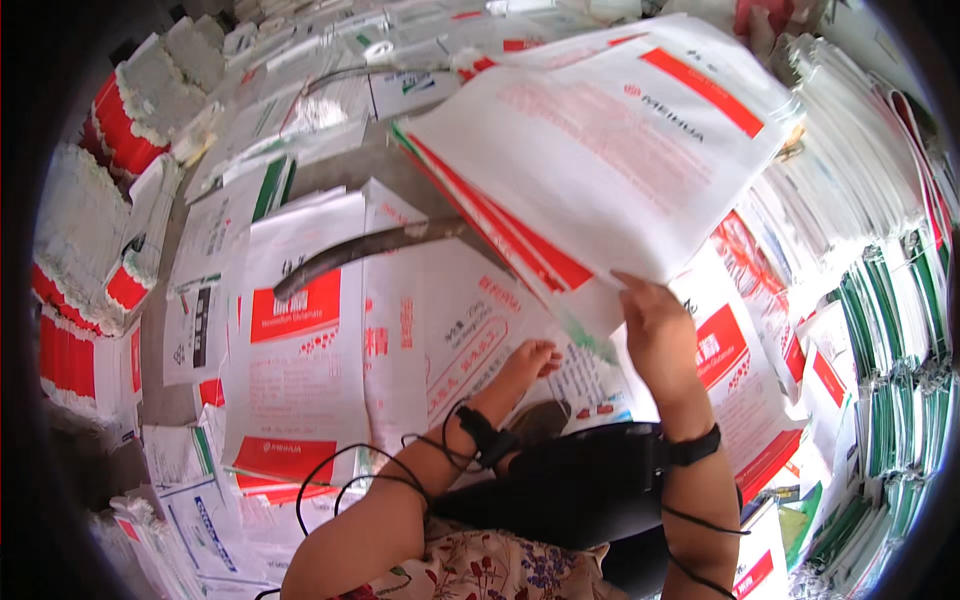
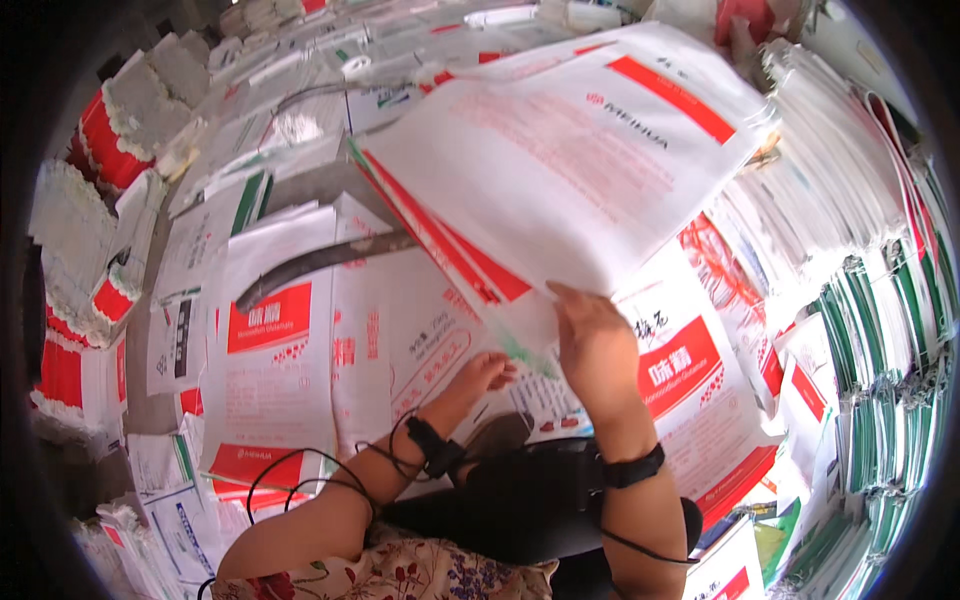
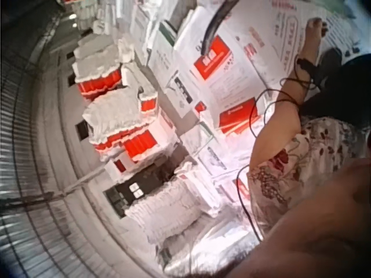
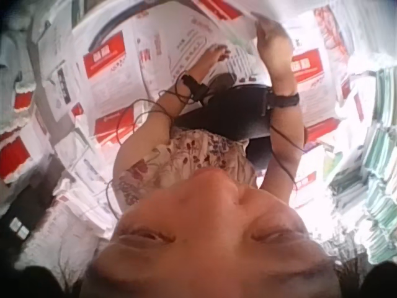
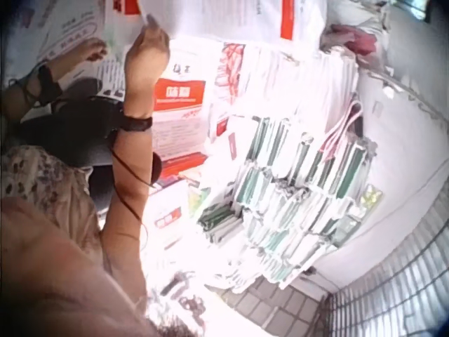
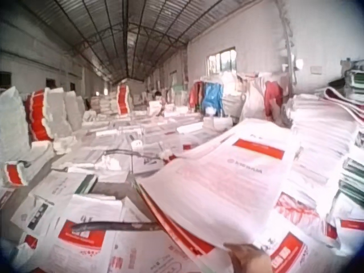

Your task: The recorder is sorting and stacking large plastic packaging bags in a factory or warehouse setting.

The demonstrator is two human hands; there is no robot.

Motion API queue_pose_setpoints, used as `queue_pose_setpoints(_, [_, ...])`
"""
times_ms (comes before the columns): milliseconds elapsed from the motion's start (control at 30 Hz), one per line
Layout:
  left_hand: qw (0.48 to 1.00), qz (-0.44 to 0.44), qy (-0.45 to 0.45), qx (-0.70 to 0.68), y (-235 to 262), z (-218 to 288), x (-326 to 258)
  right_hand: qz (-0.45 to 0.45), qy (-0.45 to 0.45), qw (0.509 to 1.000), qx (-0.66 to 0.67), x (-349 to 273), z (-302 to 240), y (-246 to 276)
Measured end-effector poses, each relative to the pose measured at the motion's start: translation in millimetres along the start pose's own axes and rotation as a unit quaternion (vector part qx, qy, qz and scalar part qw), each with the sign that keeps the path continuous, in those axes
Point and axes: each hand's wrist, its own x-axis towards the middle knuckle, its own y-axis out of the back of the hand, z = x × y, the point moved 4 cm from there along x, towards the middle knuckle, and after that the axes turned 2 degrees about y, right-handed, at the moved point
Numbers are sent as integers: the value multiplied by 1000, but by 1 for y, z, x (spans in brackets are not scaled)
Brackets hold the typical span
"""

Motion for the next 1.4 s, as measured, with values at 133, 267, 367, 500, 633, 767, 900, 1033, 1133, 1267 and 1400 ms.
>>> queue_pose_setpoints(133, [998, -49, 0, 49, -24, 19, -23, -10, 39, 999, 13, 0, 0, -1])
queue_pose_setpoints(267, [986, -139, -14, 91, -50, 59, -53, 3, 22, 999, 39, 1, -2, -1])
queue_pose_setpoints(367, [973, -205, -34, 102, -67, 95, -78, 5, -28, 999, 43, -1, 3, 0])
queue_pose_setpoints(500, [951, -287, -95, 68, -84, 133, -110, 42, -187, 965, 177, -6, 14, 5])
queue_pose_setpoints(633, [945, -283, -154, 61, -102, 179, -143, 154, -11, 972, 176, -13, 19, 22])
queue_pose_setpoints(767, [966, -98, -236, 35, -111, 233, -167, 126, 92, 987, 44, -13, -16, 53])
queue_pose_setpoints(900, [969, -9, -179, -171, -86, 245, -114, 99, 108, 989, -5, -40, -7, 60])
queue_pose_setpoints(1033, [956, -121, -185, -195, -66, 257, -59, 69, 99, 992, -41, -53, -8, 64])
queue_pose_setpoints(1133, [965, -86, -144, -202, -68, 256, -29, 68, 95, 991, -71, -63, -4, 58])
queue_pose_setpoints(1267, [970, -114, -182, -119, -49, 268, 0, 95, 66, 991, -74, -64, -10, 55])
queue_pose_setpoints(1400, [970, -47, -236, -42, -77, 274, 3, 38, 17, 993, -110, -72, -7, 77])
